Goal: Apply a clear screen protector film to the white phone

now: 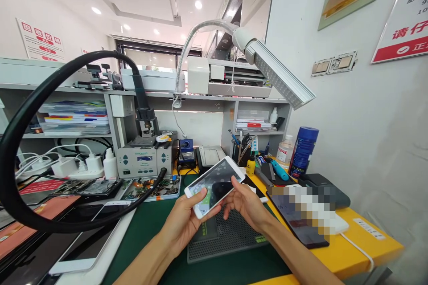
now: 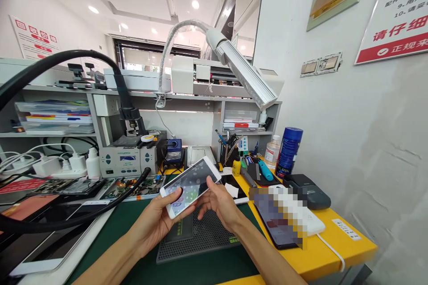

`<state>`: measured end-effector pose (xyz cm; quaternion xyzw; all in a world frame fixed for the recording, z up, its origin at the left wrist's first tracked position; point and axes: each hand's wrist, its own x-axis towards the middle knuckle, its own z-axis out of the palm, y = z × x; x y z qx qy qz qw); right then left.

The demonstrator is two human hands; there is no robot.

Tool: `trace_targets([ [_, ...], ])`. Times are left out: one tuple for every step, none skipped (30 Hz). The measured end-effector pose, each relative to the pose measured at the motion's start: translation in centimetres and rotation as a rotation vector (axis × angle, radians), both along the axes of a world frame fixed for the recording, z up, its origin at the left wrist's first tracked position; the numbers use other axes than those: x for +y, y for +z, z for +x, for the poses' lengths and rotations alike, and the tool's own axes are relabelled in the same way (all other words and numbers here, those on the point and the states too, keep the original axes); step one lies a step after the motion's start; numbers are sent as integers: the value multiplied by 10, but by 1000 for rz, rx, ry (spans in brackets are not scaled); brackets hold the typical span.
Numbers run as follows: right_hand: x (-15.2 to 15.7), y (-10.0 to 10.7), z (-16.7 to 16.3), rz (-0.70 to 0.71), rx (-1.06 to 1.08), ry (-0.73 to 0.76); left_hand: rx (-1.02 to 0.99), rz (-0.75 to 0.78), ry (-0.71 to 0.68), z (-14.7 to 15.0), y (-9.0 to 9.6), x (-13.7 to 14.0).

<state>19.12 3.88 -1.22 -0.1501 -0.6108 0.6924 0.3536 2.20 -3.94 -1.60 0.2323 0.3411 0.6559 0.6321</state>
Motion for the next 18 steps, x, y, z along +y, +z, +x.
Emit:
trace_targets([
  [0, 0, 0, -8, 3, 8, 1, -2, 0, 0, 1, 0],
  [1, -1, 1, -15, 6, 17, 2, -1, -2, 0, 1, -1],
  [1, -1, 1, -21, 9, 26, 4, 2, -3, 0, 1, -1],
  [1, -1, 2, -27, 10, 39, 6, 4, -5, 0, 2, -1],
  [2, 0, 2, -36, 11, 54, 9, 7, -6, 0, 2, -1],
  [2, 0, 3, -45, 9, 74, 11, 9, -5, 0, 2, -1],
  [3, 0, 3, -55, 5, 94, 14, 11, -4, 0, 2, -1],
  [4, 0, 4, -63, 1, 115, 16, 11, -1, 0, 2, -1],
  [4, 0, 4, -70, -1, 135, 19, 12, 1, 0, 2, -1],
  [5, 0, 5, -74, 0, 151, 22, 13, 1, 0, 2, -1],
  [5, 0, 6, -78, 4, 166, 25, 13, 3, 0, 2, -1],
  [5, 1, 7, -84, 7, 181, 29, 11, 4, 0, 2, -1],
  [5, 1, 8, -94, 10, 196, 33, 8, 5, 0, 2, -1],
  [5, 2, 8, -108, 14, 209, 39, 7, 6, -1, 2, -1],
  [5, 4, 9, -125, 23, 213, 45, 7, 6, -2, 2, -2],
  [5, 5, 10, -142, 35, 206, 51, 4, 7, -3, 3, -2],
  [6, 7, 12, -155, 49, 185, 58, -1, 10, -5, 3, -3],
  [6, 9, 13, -152, 65, 146, 67, -8, 17, -7, 3, -3],
])
